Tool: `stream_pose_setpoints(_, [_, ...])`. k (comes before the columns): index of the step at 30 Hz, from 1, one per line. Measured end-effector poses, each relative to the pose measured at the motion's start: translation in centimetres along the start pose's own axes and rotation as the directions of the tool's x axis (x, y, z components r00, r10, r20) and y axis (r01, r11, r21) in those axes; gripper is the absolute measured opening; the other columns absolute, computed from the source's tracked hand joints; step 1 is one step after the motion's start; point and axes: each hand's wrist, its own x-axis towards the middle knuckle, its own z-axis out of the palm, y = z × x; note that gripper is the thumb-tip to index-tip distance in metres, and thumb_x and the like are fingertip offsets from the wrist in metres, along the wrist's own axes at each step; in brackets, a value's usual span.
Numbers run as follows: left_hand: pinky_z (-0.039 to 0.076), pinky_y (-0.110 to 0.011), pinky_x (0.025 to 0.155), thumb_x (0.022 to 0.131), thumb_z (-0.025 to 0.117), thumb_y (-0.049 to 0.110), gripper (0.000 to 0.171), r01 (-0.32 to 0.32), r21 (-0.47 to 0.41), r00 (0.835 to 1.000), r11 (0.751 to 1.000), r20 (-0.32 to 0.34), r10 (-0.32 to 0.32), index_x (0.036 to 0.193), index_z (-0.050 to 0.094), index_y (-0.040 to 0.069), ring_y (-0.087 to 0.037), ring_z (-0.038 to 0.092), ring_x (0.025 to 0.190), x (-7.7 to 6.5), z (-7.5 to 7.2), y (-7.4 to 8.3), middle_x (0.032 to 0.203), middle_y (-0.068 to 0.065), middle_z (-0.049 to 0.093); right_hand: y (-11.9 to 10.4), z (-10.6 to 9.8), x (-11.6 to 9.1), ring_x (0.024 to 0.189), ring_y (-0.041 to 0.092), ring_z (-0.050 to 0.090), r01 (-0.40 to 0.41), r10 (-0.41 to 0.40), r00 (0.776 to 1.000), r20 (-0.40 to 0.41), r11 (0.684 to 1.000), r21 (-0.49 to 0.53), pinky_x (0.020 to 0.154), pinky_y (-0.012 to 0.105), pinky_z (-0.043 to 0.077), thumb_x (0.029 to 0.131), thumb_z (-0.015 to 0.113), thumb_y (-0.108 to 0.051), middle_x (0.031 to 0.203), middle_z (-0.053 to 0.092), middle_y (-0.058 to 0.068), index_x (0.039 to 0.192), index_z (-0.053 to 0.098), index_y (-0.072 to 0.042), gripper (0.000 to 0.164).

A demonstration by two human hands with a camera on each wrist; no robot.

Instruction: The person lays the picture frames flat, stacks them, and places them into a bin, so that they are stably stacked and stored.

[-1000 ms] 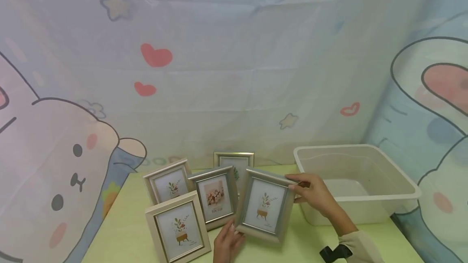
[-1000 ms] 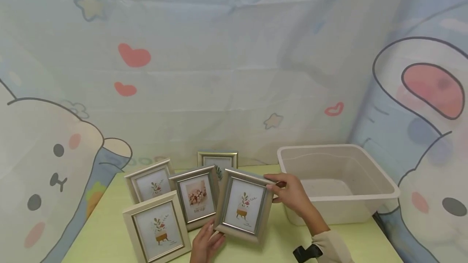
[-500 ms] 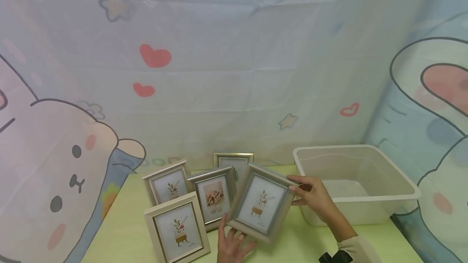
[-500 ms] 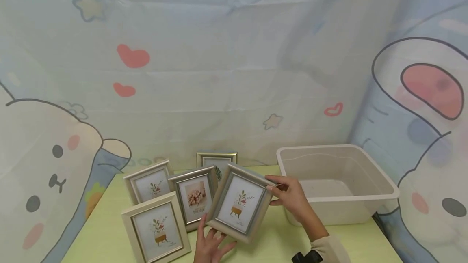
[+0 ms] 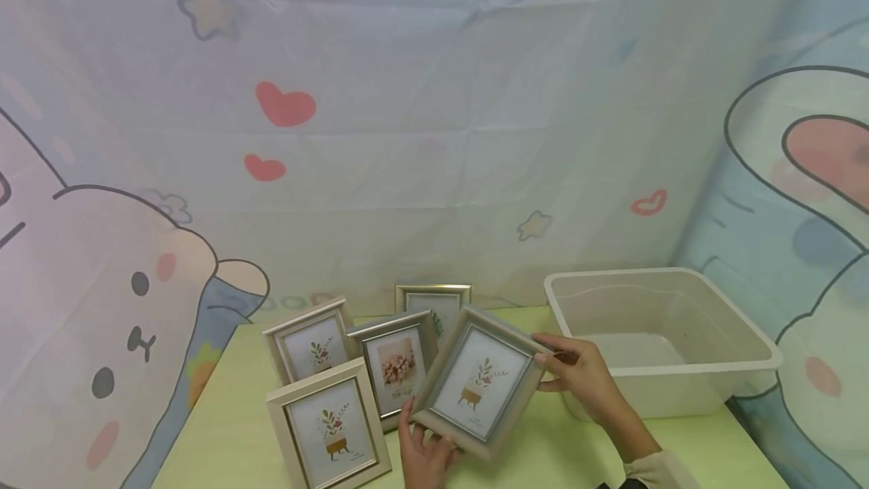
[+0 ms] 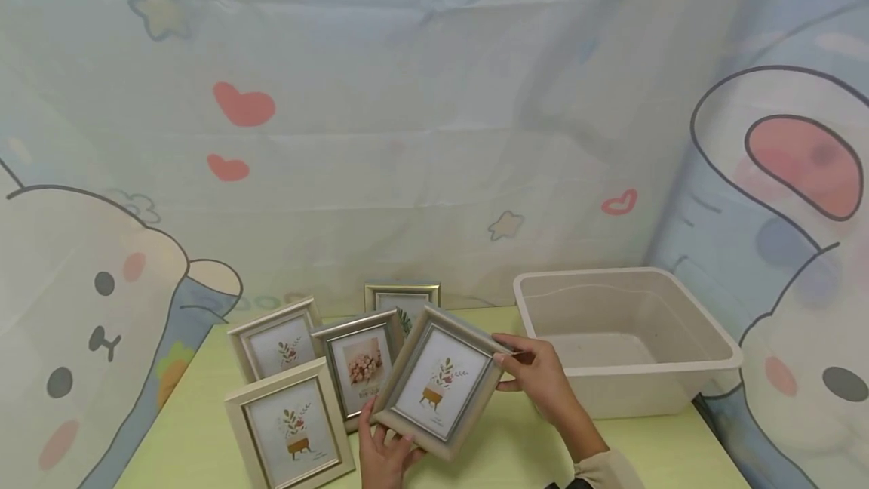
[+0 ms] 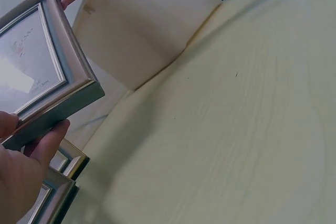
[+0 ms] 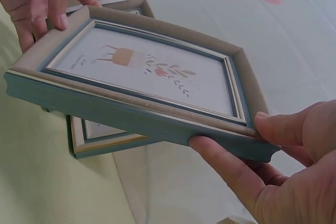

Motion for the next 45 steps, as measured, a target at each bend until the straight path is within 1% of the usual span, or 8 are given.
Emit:
stream_pose_setpoints(7, [0.061,-0.05,0.08,0.083,0.061,-0.013,0.092,-0.016,0.047,1.0,0.999,0.022,0.015,0.157,0.012,0.013,-0.038,0.064,0.112,-0.3,0.0,1.3,0.145,-0.033,0.036,0.5,-0.1,-0.6,0.093,0.015,0.07,-0.027,0.028,0.999,-0.027,0.998,0.051,0.078,0.038,0.062,0.094,0.064,-0.002,0.133,0.048,0.037,0.14,0.045,0.012,0.052])
stream_pose_setpoints(11, [0.061,-0.05,0.078,0.083,0.063,-0.012,0.091,-0.008,0.087,0.999,0.996,0.047,0.004,0.156,0.014,0.012,-0.037,0.065,0.111,-0.3,-0.3,2.2,0.144,-0.033,0.036,0.8,-0.4,-0.9,0.094,0.015,0.071,-0.009,0.009,1.0,-0.003,0.998,0.055,0.08,0.039,0.062,0.094,0.065,-0.002,0.127,0.052,0.036,0.14,0.043,0.015,0.053])
stream_pose_setpoints(17, [0.061,-0.049,0.076,0.085,0.063,-0.013,0.088,-0.03,0.144,0.994,0.989,0.104,0.015,0.155,0.015,0.011,-0.035,0.066,0.108,0.0,-1.1,4.0,0.14,-0.033,0.041,1.2,-0.8,-1.2,0.093,0.013,0.071,0.028,-0.03,0.998,0.048,0.998,0.052,0.081,0.038,0.062,0.092,0.066,-0.001,0.113,0.062,0.019,0.139,0.041,0.018,0.056])
stream_pose_setpoints(23, [0.061,-0.052,0.077,0.085,0.062,-0.013,0.087,-0.016,0.197,0.989,0.98,0.146,-0.013,0.155,0.017,0.011,-0.039,0.065,0.111,0.2,-1.4,5.6,0.14,-0.034,0.041,1.4,-1.0,-1.2,0.093,0.015,0.069,0.028,-0.028,0.998,0.06,1.0,0.001,0.08,0.037,0.062,0.09,0.068,0.0,0.117,0.061,0.029,0.139,0.044,0.016,0.057])
stream_pose_setpoints(28, [0.062,-0.049,0.074,0.085,0.061,-0.014,0.084,-0.033,0.299,0.988,0.954,0.157,-0.015,0.155,0.021,0.01,-0.038,0.066,0.107,0.1,-1.4,6.9,0.137,-0.035,0.045,1.4,-0.7,-1.1,0.099,0.023,0.066,0.018,-0.013,0.999,0.043,0.991,-0.13,0.079,0.03,0.061,0.086,0.07,0.002,0.121,0.061,0.033,0.138,0.051,0.01,0.056])
stream_pose_setpoints(34, [0.062,-0.049,0.073,0.084,0.058,-0.018,0.084,-0.066,0.361,0.982,0.93,0.19,-0.004,0.155,0.023,0.009,-0.037,0.067,0.104,0.2,-1.5,8.3,0.134,-0.035,0.047,1.5,-0.1,-1.2,0.1,0.031,0.067,0.063,-0.061,0.998,0.018,0.95,-0.304,0.076,0.028,0.061,0.084,0.074,0.0,0.12,0.065,0.029,0.135,0.058,0.004,0.054])
stream_pose_setpoints(40, [0.062,-0.048,0.072,0.085,0.059,-0.017,0.083,-0.074,0.415,0.962,0.907,0.269,-0.045,0.155,0.026,0.014,-0.039,0.067,0.105,0.7,-1.6,9.4,0.127,-0.031,0.049,1.6,0.0,-1.3,0.103,0.034,0.067,0.117,-0.115,0.993,0.026,0.925,-0.362,0.077,0.03,0.061,0.084,0.076,-0.003,0.122,0.065,0.026,0.139,0.056,0.0,0.058])
stream_pose_setpoints(45, [0.062,-0.035,0.069,0.085,0.061,-0.015,0.081,-0.162,0.496,0.942,0.853,0.337,-0.016,0.154,0.03,0.014,-0.029,0.07,0.096,1.2,-1.5,10.3,0.126,-0.03,0.051,1.6,-0.1,-1.1,0.101,0.034,0.068,0.171,-0.17,0.985,0.034,0.918,-0.359,0.075,0.029,0.061,0.085,0.075,-0.002,0.12,0.066,0.027,0.141,0.053,0.001,0.061])
